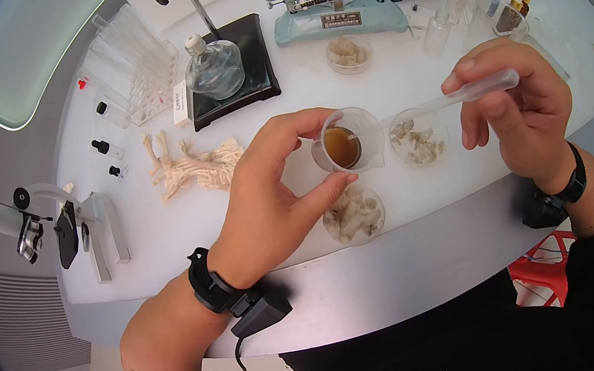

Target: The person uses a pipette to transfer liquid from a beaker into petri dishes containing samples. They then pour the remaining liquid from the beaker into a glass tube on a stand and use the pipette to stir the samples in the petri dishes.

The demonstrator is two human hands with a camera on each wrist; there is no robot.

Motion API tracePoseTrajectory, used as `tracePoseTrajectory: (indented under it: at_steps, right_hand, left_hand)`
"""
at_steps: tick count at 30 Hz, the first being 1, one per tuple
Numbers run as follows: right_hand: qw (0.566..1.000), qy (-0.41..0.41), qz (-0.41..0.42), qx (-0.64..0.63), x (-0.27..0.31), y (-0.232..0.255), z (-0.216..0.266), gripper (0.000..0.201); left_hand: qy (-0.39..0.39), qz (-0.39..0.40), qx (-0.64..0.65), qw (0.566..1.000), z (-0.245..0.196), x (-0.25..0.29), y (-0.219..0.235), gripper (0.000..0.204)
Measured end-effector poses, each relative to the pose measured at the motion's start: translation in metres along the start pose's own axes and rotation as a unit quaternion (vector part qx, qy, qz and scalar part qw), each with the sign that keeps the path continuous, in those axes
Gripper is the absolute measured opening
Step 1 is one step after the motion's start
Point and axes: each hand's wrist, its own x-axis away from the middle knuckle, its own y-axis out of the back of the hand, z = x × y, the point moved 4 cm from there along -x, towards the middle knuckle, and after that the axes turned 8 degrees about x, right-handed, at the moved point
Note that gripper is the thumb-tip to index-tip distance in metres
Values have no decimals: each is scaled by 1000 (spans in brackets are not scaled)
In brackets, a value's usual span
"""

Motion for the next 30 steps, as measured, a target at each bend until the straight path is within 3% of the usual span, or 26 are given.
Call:
tracePoseTrajectory:
  at_steps: [6,18,24,26,30]
  right_hand:
    - [1000,-19,19,-1,-2,-2,2,25]
    - [995,18,47,87,-4,-1,7,20]
    - [998,-4,-11,55,-5,-4,8,16]
    - [995,16,35,94,-5,-1,10,15]
    - [995,29,40,88,-2,0,10,17]
  left_hand:
    - [-1,-1,2,1000,1,0,0,63]
    - [-8,2,1,1000,-2,-2,0,63]
    - [-7,0,1,1000,-2,-2,0,63]
    - [-7,1,0,1000,-1,-2,0,63]
    - [-8,-1,1,1000,-1,-1,0,64]
